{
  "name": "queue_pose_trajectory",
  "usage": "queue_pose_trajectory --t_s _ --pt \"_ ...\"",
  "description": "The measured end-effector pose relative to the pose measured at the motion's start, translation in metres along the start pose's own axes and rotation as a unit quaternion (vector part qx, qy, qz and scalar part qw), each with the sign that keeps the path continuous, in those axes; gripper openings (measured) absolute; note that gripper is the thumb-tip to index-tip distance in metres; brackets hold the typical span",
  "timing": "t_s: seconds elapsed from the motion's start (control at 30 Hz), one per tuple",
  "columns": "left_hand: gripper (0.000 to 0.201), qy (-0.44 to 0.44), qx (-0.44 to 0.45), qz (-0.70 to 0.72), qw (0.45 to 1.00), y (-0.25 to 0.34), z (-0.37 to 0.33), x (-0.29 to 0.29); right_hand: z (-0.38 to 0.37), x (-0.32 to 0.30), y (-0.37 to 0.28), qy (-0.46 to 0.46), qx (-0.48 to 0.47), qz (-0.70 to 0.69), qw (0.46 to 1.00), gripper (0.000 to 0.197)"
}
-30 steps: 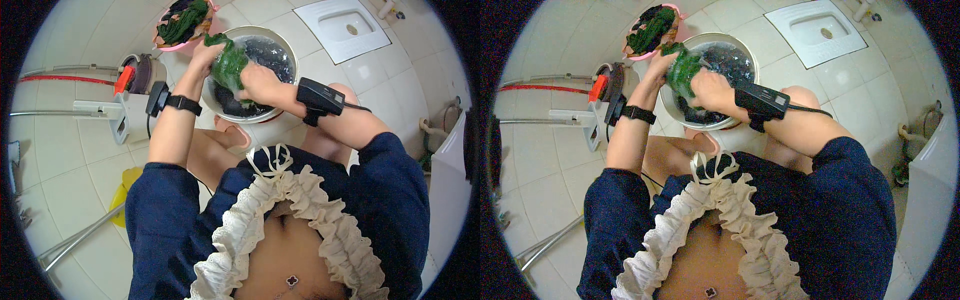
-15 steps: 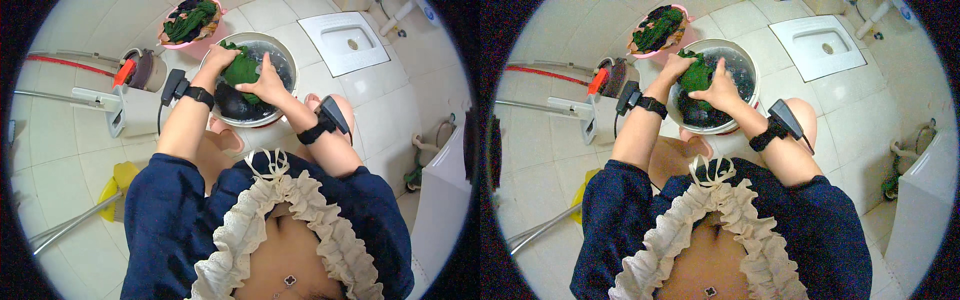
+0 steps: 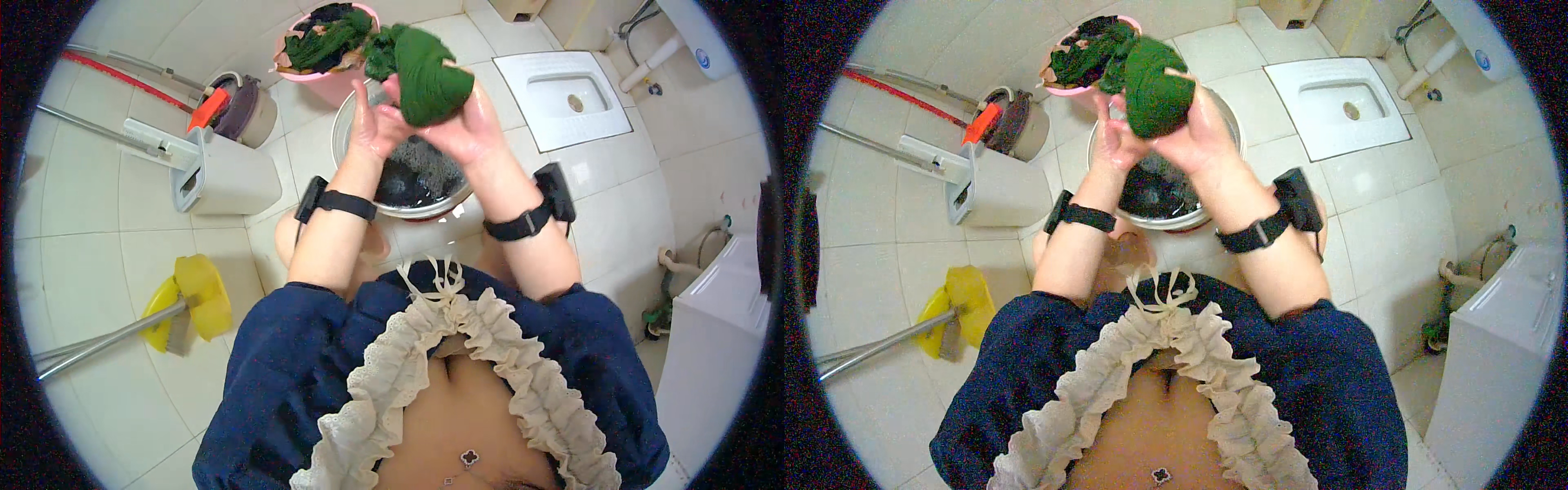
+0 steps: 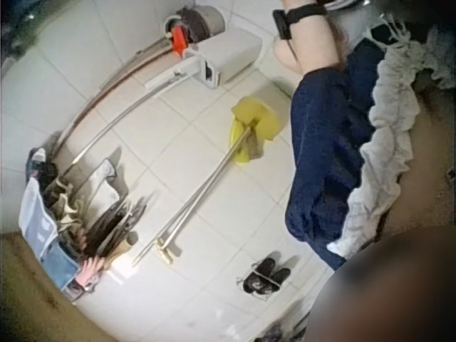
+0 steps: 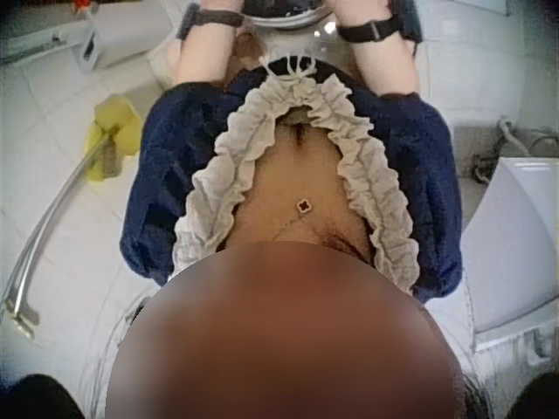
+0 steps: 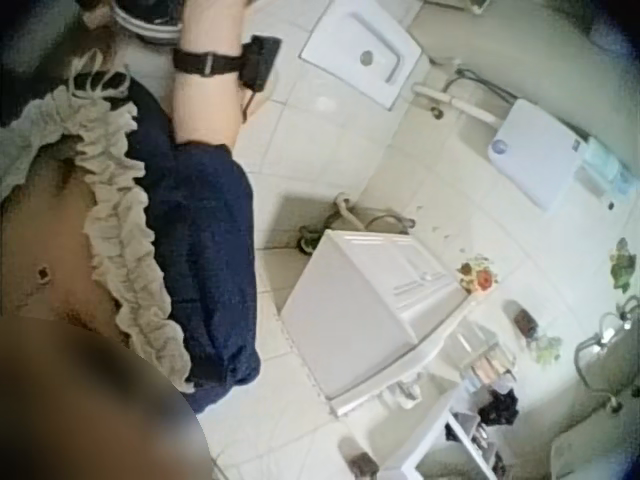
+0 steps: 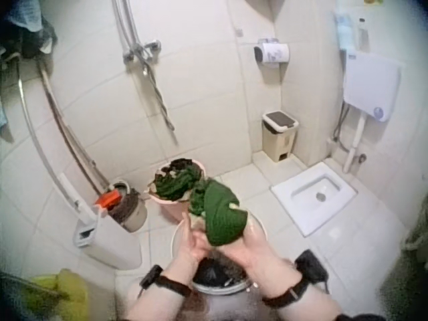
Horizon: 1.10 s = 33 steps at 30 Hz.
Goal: The person washes green and black clothes in a bucket of soapy water, wrings them out, and places them into a pink basin.
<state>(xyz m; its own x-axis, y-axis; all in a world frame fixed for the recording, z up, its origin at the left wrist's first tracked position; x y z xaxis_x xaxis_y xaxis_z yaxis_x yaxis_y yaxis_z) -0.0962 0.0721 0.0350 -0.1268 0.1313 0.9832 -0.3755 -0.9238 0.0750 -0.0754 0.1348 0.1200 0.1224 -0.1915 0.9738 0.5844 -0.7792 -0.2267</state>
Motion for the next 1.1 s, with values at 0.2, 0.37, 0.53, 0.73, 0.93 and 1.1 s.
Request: queue_pose_trajectory --t_s 0.2,0.37,0.53,0.73,0.93,1.1 --pt "0.066 -0.067 0.149 -0.124 0.979 0.034 -0.025 0.013 0.02 -0.005 0.04 0.065 -0.005 -0.122 0.99 0.041" --pt "0.044 -0.063 0.078 -0.123 0.987 0.05 -0.032 0.028 0.029 -0.013 0.03 -0.006 0.073 -0.084 0.994 0.051" --pt "0.027 -0.023 0.058 -0.186 0.981 0.056 -0.027 0.051 0.021 -0.015 0.017 -0.002 0.107 0.278 0.955 0.053" --pt "0.027 0.13 0.027 -0.39 0.911 0.064 -0.018 0.05 0.008 -0.003 0.008 0.005 0.02 0.615 0.788 0.047" --pt "0.033 0.152 0.17 -0.674 0.702 0.063 -0.02 0.059 0.008 -0.068 0.017 0.146 0.002 0.761 0.632 0.067" --pt "0.033 0.108 0.203 -0.799 0.556 0.061 -0.035 0.031 0.006 -0.099 0.028 0.169 -0.062 0.775 0.605 0.068"
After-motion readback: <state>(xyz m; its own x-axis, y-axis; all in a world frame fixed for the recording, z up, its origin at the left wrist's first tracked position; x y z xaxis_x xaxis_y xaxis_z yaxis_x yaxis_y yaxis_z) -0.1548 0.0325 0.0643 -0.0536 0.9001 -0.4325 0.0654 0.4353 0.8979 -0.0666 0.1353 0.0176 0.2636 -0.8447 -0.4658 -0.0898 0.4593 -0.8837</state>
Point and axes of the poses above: each hand's wrist, its own z-axis away from the middle knuckle, its own x-axis out of the palm, y = z × x, the point moved 8 cm from there along -z, towards the middle knuckle, and after that the axes turned 9 degrees about z, right-handed, at the moved point
